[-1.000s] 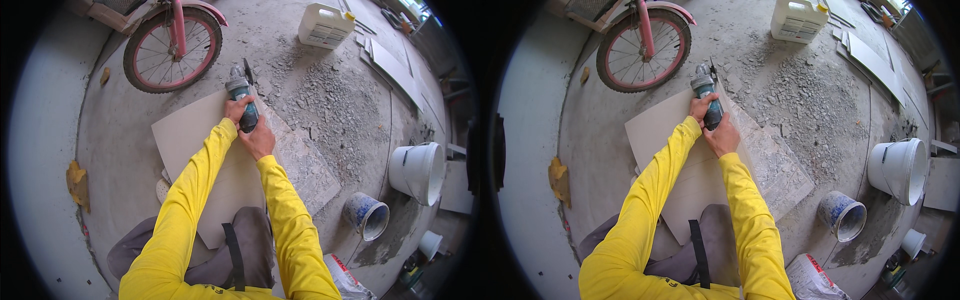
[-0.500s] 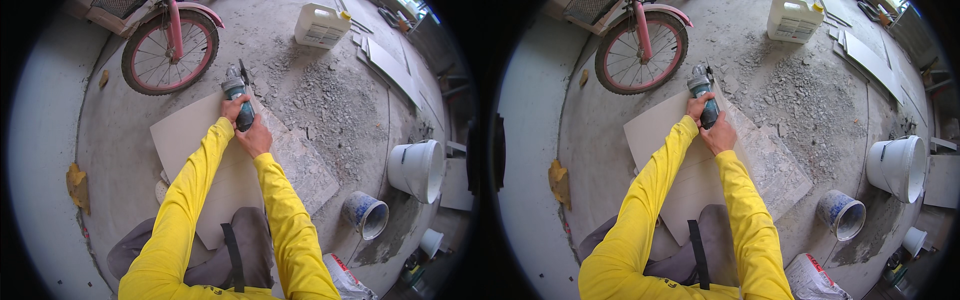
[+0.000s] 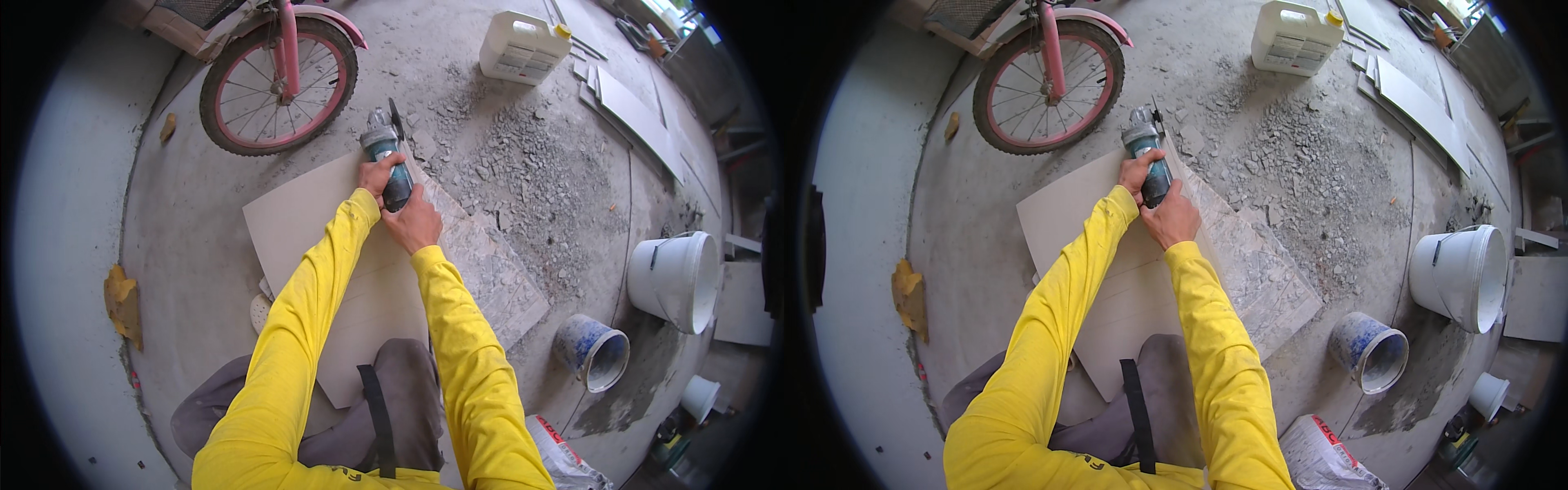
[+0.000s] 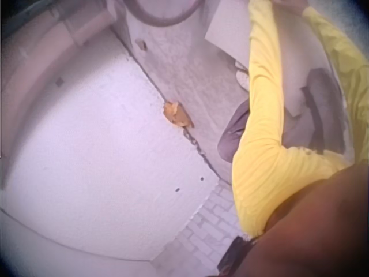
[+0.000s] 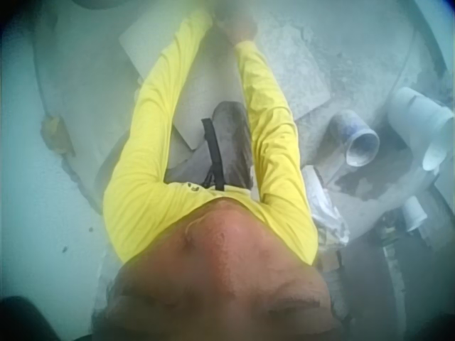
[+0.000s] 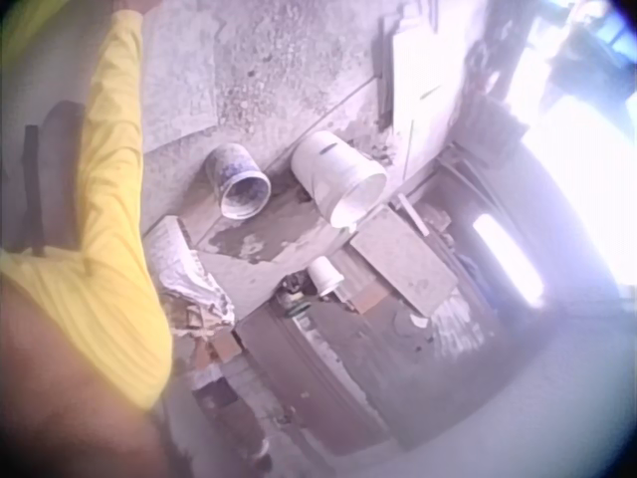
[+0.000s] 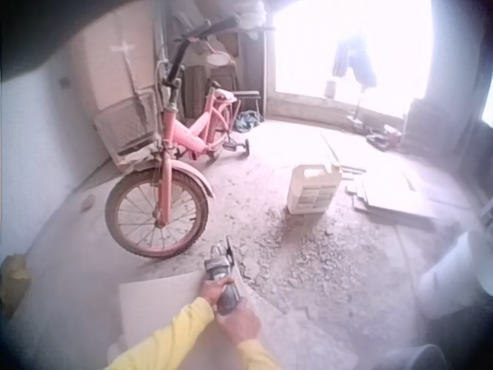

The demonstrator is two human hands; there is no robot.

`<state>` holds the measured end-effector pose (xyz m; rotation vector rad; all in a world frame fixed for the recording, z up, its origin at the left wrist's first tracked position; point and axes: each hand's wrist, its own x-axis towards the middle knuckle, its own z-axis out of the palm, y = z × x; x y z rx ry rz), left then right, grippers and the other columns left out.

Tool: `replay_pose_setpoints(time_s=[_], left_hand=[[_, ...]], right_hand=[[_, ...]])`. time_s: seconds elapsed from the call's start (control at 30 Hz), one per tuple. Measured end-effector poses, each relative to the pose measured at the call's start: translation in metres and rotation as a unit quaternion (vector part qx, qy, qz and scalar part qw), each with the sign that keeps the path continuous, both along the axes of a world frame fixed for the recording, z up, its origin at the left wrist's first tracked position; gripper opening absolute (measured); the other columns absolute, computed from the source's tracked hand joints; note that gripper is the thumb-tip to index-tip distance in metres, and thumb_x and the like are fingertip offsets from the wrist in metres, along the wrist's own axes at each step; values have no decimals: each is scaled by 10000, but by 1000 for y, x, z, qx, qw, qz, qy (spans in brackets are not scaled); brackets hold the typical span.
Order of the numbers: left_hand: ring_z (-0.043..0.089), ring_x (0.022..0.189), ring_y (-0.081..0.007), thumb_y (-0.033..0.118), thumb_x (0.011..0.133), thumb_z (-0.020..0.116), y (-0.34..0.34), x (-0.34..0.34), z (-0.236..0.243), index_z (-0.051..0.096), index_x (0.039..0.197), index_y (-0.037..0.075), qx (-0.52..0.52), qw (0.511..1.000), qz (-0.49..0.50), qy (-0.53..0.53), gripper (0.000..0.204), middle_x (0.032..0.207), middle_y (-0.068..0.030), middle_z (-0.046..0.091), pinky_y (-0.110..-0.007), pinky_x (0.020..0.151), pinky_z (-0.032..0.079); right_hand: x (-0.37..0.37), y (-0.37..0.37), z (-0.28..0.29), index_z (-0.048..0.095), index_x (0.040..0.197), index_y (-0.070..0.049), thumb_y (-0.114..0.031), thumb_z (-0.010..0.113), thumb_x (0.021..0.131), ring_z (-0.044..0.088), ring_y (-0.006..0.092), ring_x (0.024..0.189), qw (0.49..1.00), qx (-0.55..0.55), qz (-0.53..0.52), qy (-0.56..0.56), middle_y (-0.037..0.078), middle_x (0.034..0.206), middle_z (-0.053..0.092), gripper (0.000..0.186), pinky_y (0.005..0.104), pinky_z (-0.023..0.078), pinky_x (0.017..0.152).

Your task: The person carries a large ceramic tile into a room under renovation, places it on the floor, and then uses an angle grinder to cut the tile along a marked line. The person sits on the floor during the cutting process.

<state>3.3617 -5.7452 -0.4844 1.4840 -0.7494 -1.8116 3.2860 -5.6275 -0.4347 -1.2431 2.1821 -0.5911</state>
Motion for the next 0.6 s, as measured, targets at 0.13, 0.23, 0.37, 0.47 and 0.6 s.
replay_pose_setpoints(time_s=[0.13, 0.23, 0.37, 0.47, 0.6], left_hand=[[643, 607, -188, 242, 759, 852, 5, -1, -1, 672, 920, -32, -5, 1000, 7, 6, 366, 791, -80, 659, -362, 598, 555], [643, 603, -187, 243, 759, 851, 8, -1, -3, 670, 914, -34, -10, 1000, 9, -1, 365, 787, -81, 660, -360, 595, 554], [642, 596, -186, 245, 760, 848, 9, -2, -4, 669, 908, -33, 16, 1000, 1, -6, 362, 780, -78, 660, -351, 588, 549], [641, 593, -184, 247, 762, 845, 12, -2, -3, 671, 903, -30, 1, 1000, 4, -8, 356, 776, -73, 661, -346, 584, 544], [638, 593, -185, 250, 759, 846, 17, -2, -1, 673, 898, -29, -11, 1000, 4, -2, 357, 781, -75, 662, -347, 579, 539]], right_hand=[[-1, 2, 1, 515, 1119, -27, -507, 750, 745, 696, 480, 847, 1000, 11, -5, -23, 267, 883, 717, 653, 546, 556, 762], [-2, 5, 1, 522, 1112, -28, -508, 752, 745, 699, 474, 846, 1000, 10, -4, -23, 261, 885, 719, 646, 541, 558, 760], [-4, 10, -2, 525, 1116, -34, -517, 757, 740, 699, 471, 843, 1000, 6, 0, -19, 258, 887, 720, 654, 541, 558, 760], [-4, 12, -3, 524, 1122, -42, -523, 760, 738, 698, 474, 843, 1000, 8, -2, -18, 259, 887, 720, 660, 545, 556, 760], [-3, 15, -4, 518, 1130, -46, -525, 757, 742, 697, 478, 843, 1000, 4, -9, -22, 257, 886, 720, 662, 548, 556, 760]])
